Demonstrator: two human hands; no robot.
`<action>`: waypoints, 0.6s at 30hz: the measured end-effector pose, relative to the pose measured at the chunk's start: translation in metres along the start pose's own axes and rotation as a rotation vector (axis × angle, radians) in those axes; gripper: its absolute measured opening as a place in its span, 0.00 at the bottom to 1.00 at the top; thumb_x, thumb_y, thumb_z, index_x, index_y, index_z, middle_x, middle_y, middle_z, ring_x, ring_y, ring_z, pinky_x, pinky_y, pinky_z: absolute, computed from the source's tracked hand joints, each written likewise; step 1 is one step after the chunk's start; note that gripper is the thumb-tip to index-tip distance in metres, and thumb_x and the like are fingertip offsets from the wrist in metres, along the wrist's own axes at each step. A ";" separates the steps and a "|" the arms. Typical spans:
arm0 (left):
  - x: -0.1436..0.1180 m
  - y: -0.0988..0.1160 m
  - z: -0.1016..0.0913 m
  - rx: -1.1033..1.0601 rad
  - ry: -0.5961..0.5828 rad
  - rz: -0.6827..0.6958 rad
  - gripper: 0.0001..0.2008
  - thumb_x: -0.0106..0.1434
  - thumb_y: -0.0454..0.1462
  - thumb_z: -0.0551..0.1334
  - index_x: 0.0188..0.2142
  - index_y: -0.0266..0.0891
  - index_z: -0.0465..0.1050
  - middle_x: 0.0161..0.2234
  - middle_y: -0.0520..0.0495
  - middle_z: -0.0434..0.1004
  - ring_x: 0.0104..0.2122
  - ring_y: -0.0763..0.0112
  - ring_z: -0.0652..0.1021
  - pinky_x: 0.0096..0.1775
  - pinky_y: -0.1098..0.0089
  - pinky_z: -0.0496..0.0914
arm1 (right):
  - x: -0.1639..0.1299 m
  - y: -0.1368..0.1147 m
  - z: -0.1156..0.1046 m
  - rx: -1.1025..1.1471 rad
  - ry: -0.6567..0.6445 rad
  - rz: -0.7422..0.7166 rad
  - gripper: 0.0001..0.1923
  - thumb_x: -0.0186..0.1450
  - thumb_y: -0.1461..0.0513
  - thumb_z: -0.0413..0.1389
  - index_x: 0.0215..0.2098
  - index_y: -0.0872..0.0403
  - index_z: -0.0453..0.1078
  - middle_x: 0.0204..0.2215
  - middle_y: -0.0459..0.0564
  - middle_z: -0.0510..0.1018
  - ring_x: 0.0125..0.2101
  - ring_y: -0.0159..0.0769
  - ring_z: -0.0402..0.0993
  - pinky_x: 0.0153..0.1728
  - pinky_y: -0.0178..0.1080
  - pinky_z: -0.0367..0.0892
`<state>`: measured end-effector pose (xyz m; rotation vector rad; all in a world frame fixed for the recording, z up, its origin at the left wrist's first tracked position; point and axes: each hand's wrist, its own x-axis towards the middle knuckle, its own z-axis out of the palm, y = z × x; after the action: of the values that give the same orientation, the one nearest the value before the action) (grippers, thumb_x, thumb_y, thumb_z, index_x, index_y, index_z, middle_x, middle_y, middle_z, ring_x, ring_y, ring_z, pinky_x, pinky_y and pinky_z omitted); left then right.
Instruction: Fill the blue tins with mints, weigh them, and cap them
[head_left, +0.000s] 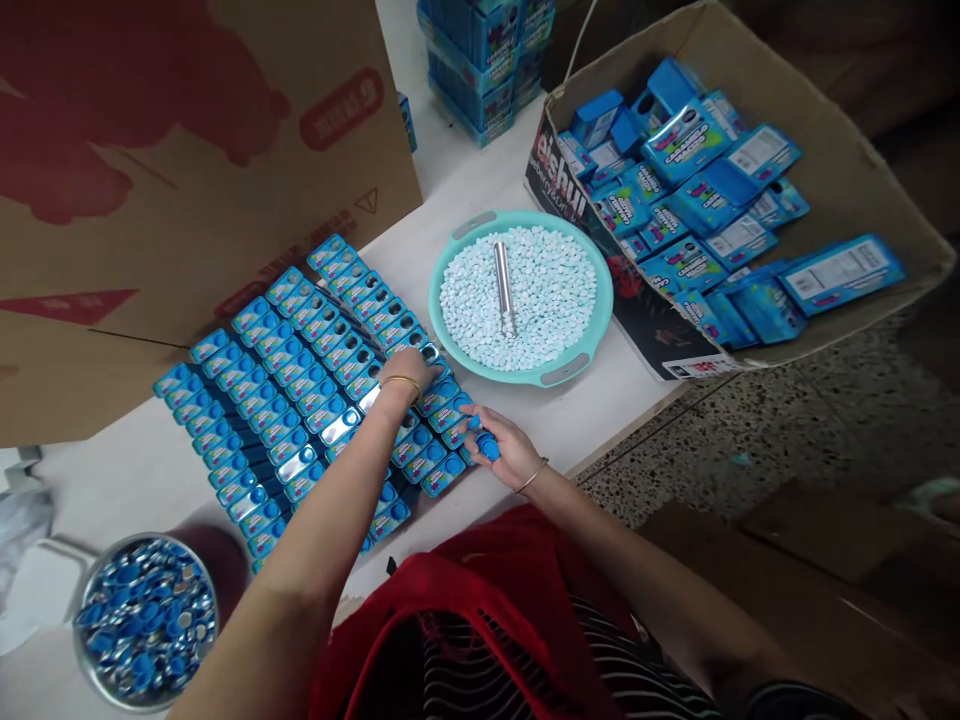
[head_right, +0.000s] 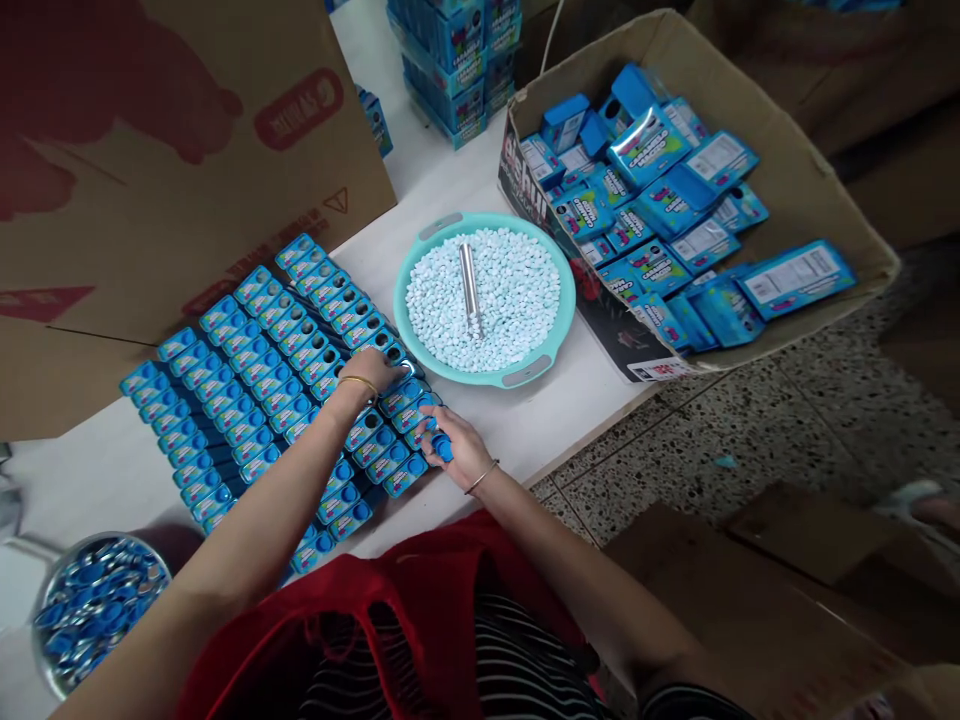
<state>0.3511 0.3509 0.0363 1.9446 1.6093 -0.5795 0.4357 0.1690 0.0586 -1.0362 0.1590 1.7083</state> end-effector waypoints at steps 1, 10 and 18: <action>0.001 0.001 -0.002 0.014 -0.006 -0.005 0.16 0.51 0.48 0.66 0.30 0.37 0.75 0.34 0.36 0.77 0.42 0.50 0.76 0.40 0.62 0.68 | 0.000 0.000 0.000 -0.021 0.005 -0.007 0.17 0.54 0.52 0.61 0.36 0.54 0.66 0.24 0.45 0.71 0.18 0.26 0.60 0.14 0.30 0.46; -0.085 -0.018 0.022 -0.349 0.057 0.443 0.14 0.62 0.47 0.58 0.39 0.40 0.73 0.36 0.46 0.75 0.37 0.67 0.74 0.41 0.68 0.68 | 0.003 0.008 0.003 -0.059 0.059 0.008 0.25 0.53 0.42 0.60 0.29 0.55 0.65 0.18 0.43 0.68 0.14 0.24 0.57 0.11 0.29 0.43; -0.146 -0.056 0.054 -0.730 0.262 0.464 0.08 0.64 0.40 0.56 0.30 0.40 0.68 0.37 0.46 0.72 0.40 0.68 0.72 0.45 0.66 0.66 | 0.002 0.035 0.018 -0.147 -0.095 0.074 0.23 0.57 0.45 0.58 0.38 0.54 0.64 0.15 0.38 0.65 0.12 0.24 0.57 0.11 0.28 0.46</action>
<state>0.2687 0.2141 0.0807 1.7504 1.1902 0.4159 0.3964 0.1663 0.0557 -1.0654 0.0111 1.8545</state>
